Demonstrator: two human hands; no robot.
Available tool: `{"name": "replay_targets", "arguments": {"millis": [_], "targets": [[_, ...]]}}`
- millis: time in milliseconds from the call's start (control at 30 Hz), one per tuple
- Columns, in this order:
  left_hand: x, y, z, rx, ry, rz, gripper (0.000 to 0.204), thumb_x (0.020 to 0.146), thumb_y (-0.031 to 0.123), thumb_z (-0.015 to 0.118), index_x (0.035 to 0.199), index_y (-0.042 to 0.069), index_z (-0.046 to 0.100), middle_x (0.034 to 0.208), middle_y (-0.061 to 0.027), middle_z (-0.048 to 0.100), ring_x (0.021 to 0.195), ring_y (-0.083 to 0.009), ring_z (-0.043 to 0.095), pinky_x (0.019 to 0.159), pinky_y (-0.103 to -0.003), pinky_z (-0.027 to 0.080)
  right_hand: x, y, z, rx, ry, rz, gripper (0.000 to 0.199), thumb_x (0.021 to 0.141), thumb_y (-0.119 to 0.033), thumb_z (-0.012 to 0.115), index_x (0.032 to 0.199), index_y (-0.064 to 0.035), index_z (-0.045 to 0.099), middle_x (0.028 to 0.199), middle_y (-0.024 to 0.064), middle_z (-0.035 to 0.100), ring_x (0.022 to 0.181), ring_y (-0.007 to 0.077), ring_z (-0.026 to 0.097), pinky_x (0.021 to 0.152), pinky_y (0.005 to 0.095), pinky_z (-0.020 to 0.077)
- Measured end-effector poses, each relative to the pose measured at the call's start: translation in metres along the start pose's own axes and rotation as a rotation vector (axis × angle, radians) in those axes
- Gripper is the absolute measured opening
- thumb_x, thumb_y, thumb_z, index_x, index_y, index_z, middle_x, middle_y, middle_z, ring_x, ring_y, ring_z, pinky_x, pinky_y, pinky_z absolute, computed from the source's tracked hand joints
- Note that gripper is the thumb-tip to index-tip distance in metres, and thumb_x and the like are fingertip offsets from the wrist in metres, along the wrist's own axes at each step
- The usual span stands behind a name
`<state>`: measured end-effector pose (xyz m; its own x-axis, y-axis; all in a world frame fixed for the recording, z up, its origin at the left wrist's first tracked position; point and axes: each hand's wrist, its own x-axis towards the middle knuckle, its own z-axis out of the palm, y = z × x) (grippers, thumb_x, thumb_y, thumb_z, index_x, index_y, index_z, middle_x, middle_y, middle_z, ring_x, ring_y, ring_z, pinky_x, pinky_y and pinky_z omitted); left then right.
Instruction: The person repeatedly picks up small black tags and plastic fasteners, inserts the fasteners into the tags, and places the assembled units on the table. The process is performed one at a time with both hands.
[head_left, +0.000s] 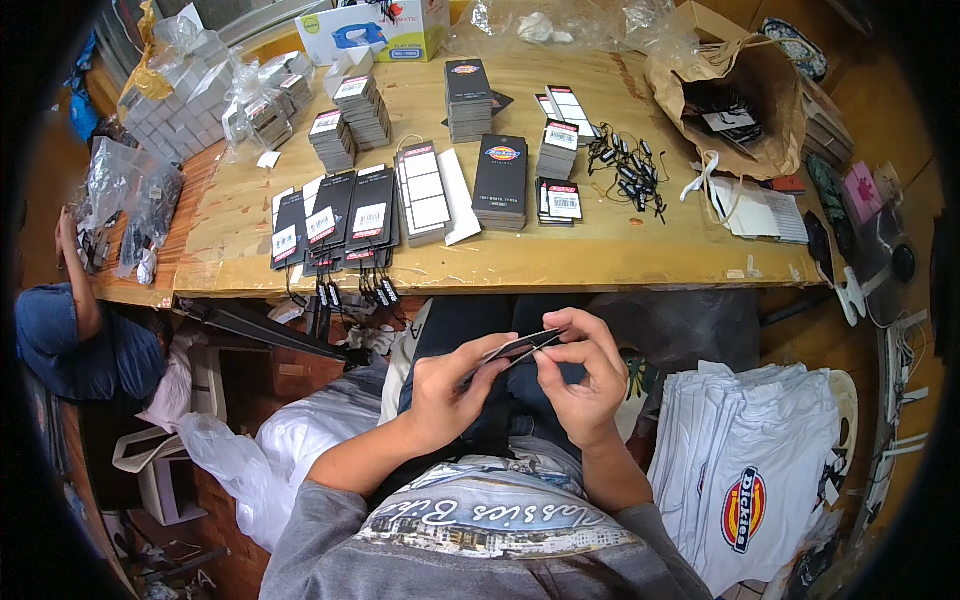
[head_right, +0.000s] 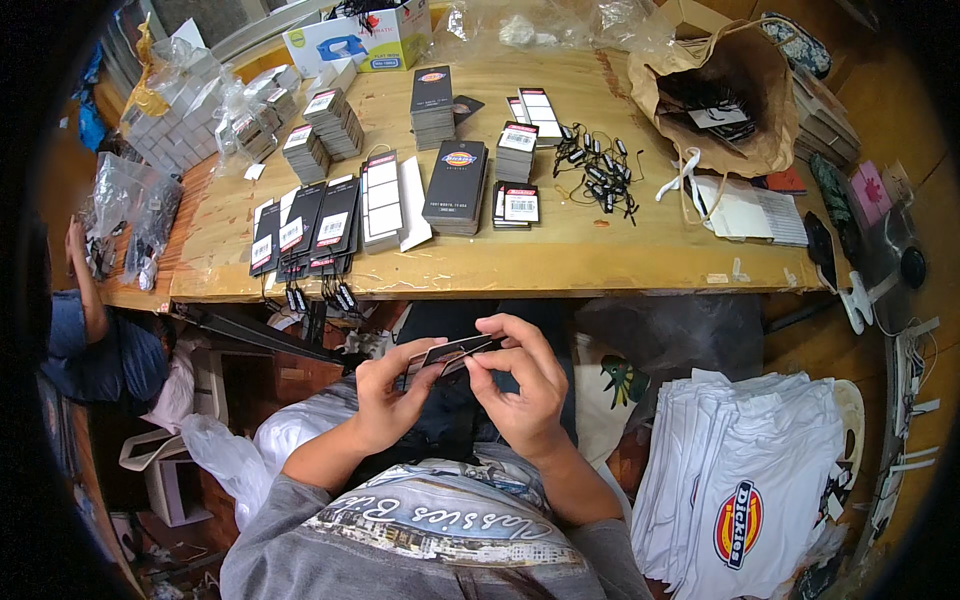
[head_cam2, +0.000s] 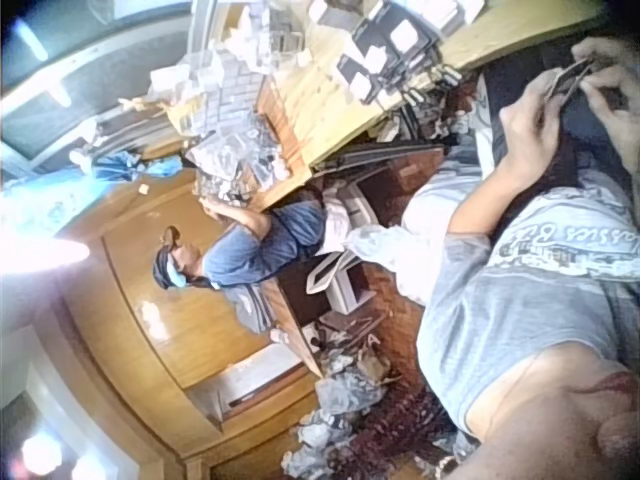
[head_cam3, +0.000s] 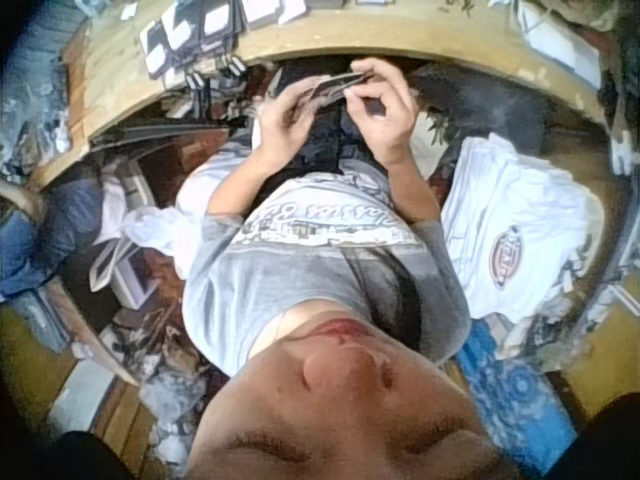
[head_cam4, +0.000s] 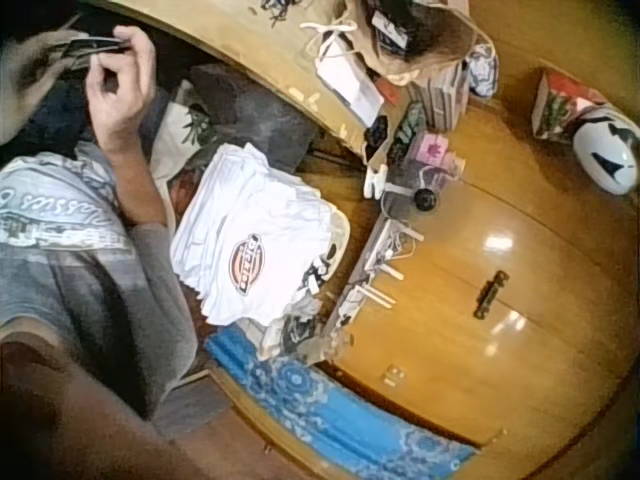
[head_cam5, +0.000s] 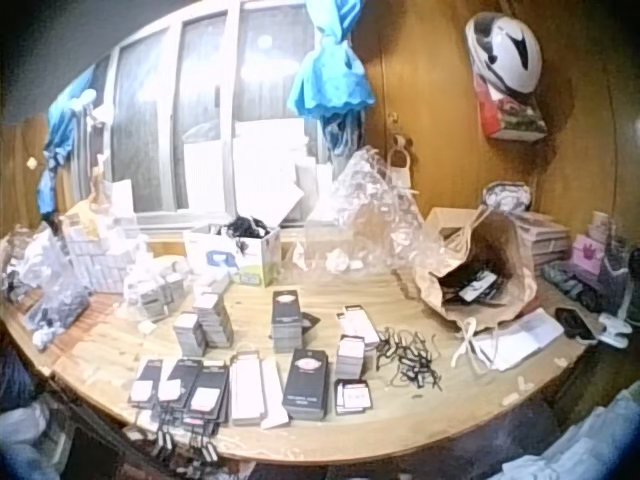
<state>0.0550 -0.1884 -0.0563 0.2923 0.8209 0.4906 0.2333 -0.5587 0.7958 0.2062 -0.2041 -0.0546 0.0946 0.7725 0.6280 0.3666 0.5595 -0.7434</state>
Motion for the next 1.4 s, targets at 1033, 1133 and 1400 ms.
{"name": "replay_targets", "arguments": {"millis": [1033,1133,1400], "targets": [[0.006,0.000,-0.005,-0.254,0.180,-0.202,0.016,0.075,-0.007,0.053,0.089,-0.005,0.059,0.086,-0.0096,0.058,0.069,-0.0096,0.055,0.059,-0.018,0.044,-0.003,-0.002,-0.005,-0.060,0.022,-0.030,0.015,0.062,0.003,0.064,0.070,-0.0002,0.052,0.085,0.0148,0.055,0.078,0.0237,0.055,0.068,0.0302,0.0446],[0.003,0.003,-0.002,-0.321,0.148,-0.253,0.016,0.074,-0.007,0.054,0.088,-0.005,0.059,0.087,-0.0117,0.060,0.076,-0.0128,0.058,0.064,-0.020,0.046,0.000,-0.005,-0.004,-0.080,-0.014,-0.139,0.018,0.059,0.002,0.067,0.070,-0.0018,0.053,0.086,0.0126,0.054,0.080,0.0264,0.055,0.068,0.0320,0.0447],[0.004,0.006,-0.004,-0.305,0.012,-0.041,0.021,0.070,-0.011,0.052,0.088,-0.004,0.060,0.086,-0.0141,0.061,0.080,-0.0206,0.060,0.068,-0.025,0.048,0.001,-0.008,0.000,-0.093,-0.038,-0.090,0.018,0.059,0.001,0.067,0.070,-0.0025,0.053,0.088,0.0116,0.056,0.081,0.0245,0.055,0.069,0.0313,0.0440]]}}
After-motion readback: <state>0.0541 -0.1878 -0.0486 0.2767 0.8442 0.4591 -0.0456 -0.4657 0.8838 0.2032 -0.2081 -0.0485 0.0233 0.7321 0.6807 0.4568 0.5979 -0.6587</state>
